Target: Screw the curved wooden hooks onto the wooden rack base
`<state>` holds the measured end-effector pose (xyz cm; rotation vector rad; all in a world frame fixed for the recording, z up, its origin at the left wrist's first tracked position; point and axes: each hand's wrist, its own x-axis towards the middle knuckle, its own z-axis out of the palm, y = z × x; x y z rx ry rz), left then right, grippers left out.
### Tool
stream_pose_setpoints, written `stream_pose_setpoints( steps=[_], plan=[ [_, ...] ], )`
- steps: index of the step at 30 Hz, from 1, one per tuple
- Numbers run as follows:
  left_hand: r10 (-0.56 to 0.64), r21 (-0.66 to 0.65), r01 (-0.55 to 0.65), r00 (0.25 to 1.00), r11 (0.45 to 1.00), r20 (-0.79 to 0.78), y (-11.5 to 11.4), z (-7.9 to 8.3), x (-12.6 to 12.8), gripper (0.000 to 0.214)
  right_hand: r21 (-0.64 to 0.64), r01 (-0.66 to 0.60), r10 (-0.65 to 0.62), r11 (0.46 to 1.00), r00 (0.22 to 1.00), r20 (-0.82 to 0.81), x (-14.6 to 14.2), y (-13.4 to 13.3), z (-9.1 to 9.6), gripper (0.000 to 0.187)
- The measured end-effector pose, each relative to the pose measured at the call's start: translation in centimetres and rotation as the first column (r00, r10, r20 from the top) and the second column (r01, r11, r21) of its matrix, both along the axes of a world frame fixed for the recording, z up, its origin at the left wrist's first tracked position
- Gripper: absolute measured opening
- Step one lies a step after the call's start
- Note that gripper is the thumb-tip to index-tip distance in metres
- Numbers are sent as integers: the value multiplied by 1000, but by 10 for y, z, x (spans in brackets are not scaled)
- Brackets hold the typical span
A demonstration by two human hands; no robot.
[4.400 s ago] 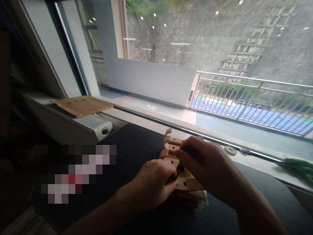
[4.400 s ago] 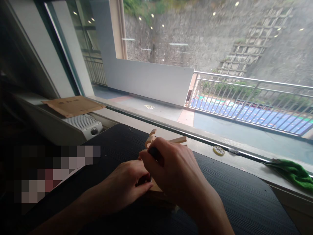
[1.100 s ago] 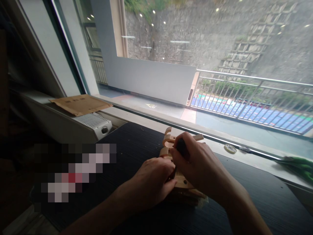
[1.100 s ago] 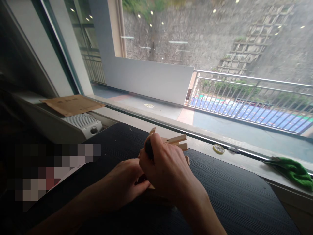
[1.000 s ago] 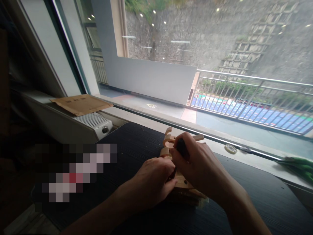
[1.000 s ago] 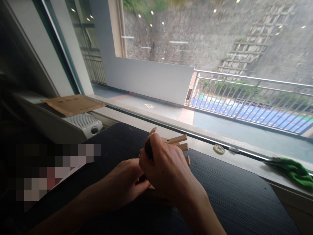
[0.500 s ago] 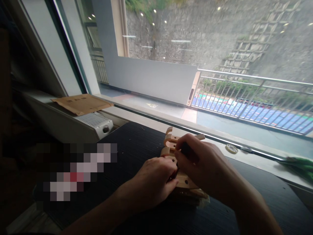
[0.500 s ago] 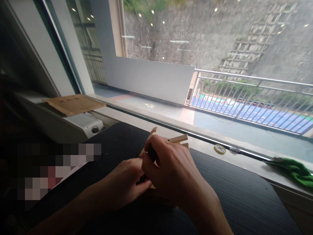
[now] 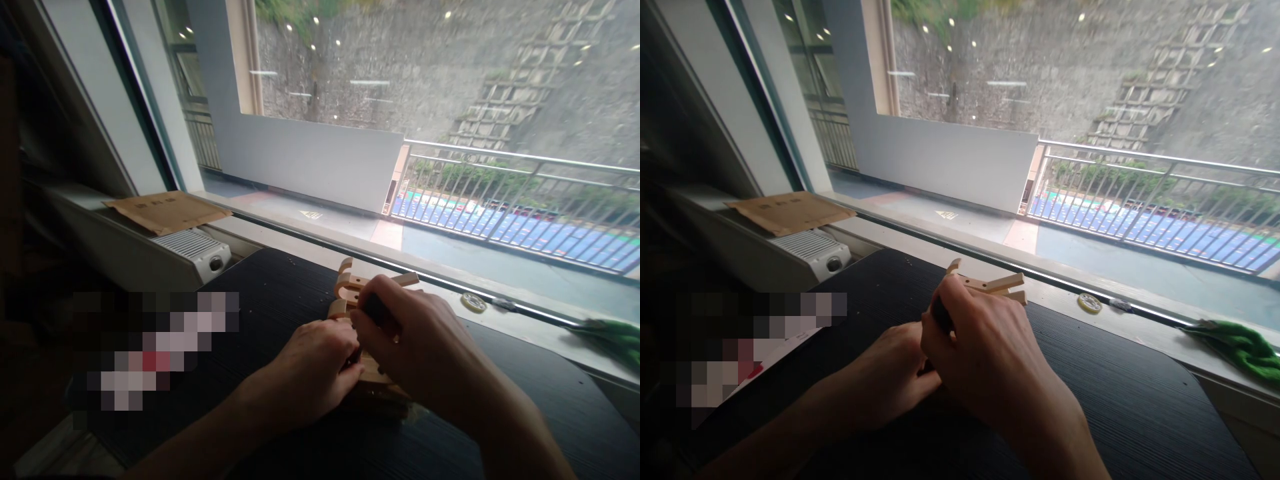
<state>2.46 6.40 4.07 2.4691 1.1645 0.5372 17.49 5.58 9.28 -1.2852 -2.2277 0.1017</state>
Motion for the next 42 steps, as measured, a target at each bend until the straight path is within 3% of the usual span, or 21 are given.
stream_pose_setpoints(
  steps=[5, 11, 14, 19, 23, 26, 32, 40, 42],
  plan=[
    [12, -16, -12, 1000, 1000, -3, 0, 0, 0, 12, 31, 67, -67, 997, 997, 26, -1, 1, -1, 19],
    [10, -52, -7, 999, 999, 51, -1, 2, 1, 12, -42, -12, 13, 999, 1000, 10, 3, -6, 2, 4],
    [26, -60, -23, 998, 998, 56, -2, 2, 1, 12, -79, -1, 3, 997, 999, 32, 1, -5, -1, 13],
    [38, -73, -38, 999, 997, 6, -1, -1, 1, 11, -37, 83, -82, 996, 996, 32, -1, 1, -4, 24],
    [24, -34, -23, 999, 999, 46, -1, -1, 1, 13, -33, 18, -19, 999, 1000, -20, 2, -1, -1, 4],
    [13, -31, -11, 998, 999, 55, -1, 0, 1, 14, -30, -16, 15, 999, 1000, -15, 2, -3, 0, 0],
    [15, -11, -15, 1000, 1000, 4, 1, -2, 0, 10, -23, 62, -61, 998, 998, 19, 1, 1, -2, 18],
    [-12, -42, 15, 998, 999, 62, -1, 1, 0, 15, -104, -65, 60, 992, 997, -51, 1, -5, 0, 2],
    [19, -68, -14, 997, 998, 76, -2, 1, 1, 15, -122, -66, 64, 990, 998, -16, -1, -4, -2, 13]
  ],
)
